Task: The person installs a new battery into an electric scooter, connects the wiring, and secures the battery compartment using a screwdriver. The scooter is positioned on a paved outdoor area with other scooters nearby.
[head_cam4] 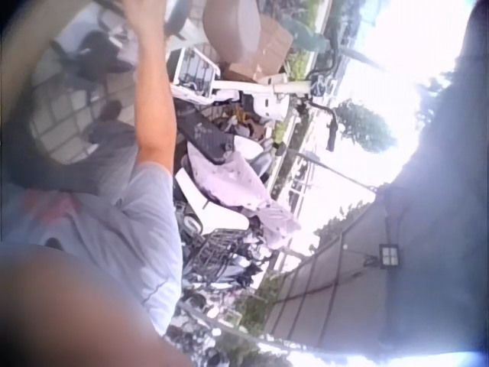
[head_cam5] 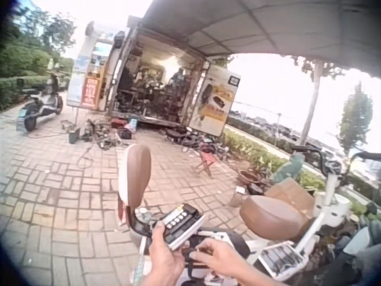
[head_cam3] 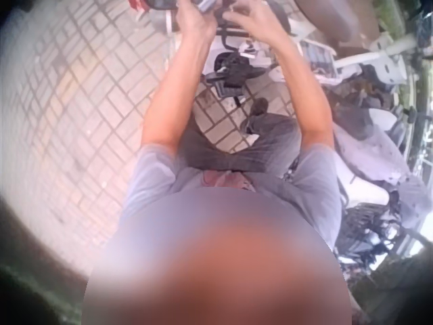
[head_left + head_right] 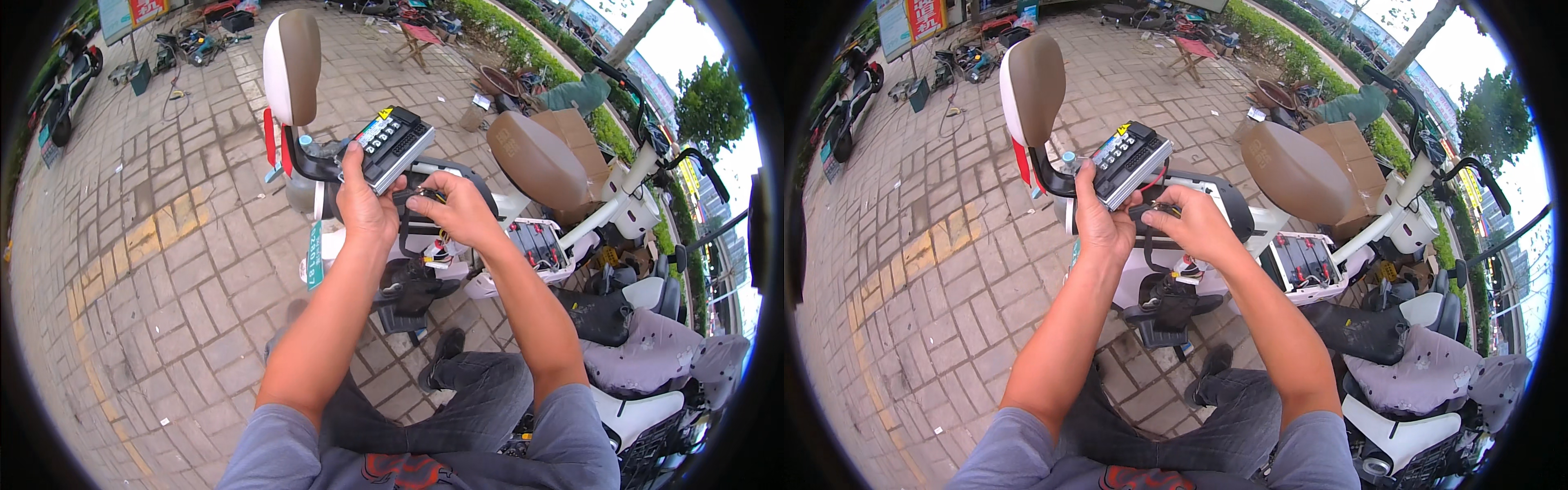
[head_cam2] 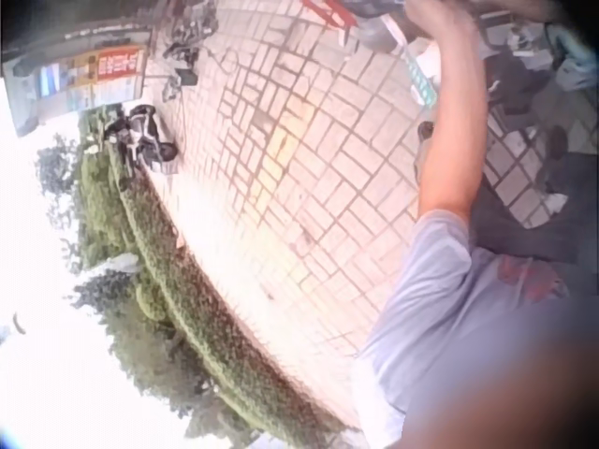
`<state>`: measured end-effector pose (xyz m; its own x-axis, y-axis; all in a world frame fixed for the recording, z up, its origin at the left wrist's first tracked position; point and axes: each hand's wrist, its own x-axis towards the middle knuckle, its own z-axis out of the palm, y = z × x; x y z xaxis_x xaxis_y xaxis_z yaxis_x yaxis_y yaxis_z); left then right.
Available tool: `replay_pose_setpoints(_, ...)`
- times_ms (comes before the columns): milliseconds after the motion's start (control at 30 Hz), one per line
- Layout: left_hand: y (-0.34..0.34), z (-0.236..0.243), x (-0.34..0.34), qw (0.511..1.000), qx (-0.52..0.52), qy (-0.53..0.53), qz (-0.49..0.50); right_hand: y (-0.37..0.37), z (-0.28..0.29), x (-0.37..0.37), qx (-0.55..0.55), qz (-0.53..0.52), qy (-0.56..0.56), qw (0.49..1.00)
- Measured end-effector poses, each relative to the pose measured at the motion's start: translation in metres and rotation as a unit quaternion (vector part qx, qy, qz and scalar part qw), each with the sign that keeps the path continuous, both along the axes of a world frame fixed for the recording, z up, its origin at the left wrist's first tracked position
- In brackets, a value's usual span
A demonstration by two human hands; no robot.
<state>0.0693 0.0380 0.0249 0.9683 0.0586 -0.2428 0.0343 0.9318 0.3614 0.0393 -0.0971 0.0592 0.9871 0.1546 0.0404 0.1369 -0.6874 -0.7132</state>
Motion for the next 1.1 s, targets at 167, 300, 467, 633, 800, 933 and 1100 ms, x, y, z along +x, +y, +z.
replay_pose_setpoints(167, 0.0, 0.003, 0.01, 0.999, -0.029, 0.032, -0.018, -0.017, 0.0, -0.003, -0.012, 0.079, -0.043, 0.996)
replay_pose_setpoints(300, 0.002, 0.005, 0.018, 1.0, -0.001, 0.0, -0.018, -0.04, 0.004, 0.002, 0.019, -0.008, 0.051, 0.998)
replay_pose_setpoints(467, -0.013, 0.005, 0.017, 1.0, -0.022, 0.006, 0.004, -0.042, -0.012, 0.007, 0.271, -0.017, 0.078, 0.959)
replay_pose_setpoints(633, -0.022, -0.002, 0.02, 0.997, -0.063, -0.019, -0.033, -0.03, -0.016, 0.002, 0.122, -0.003, 0.078, 0.989)
replay_pose_setpoints(800, -0.014, 0.005, 0.026, 0.992, -0.104, -0.019, -0.072, -0.047, -0.015, -0.002, 0.047, 0.003, 0.031, 0.998)
replay_pose_setpoints(933, -0.028, 0.011, 0.025, 0.983, -0.167, 0.004, -0.074, -0.046, -0.033, -0.005, 0.195, -0.006, 0.087, 0.977)
replay_pose_setpoints(1100, -0.046, 0.009, 0.027, 0.986, -0.145, -0.022, -0.08, -0.044, -0.037, -0.005, 0.186, 0.02, 0.059, 0.981)
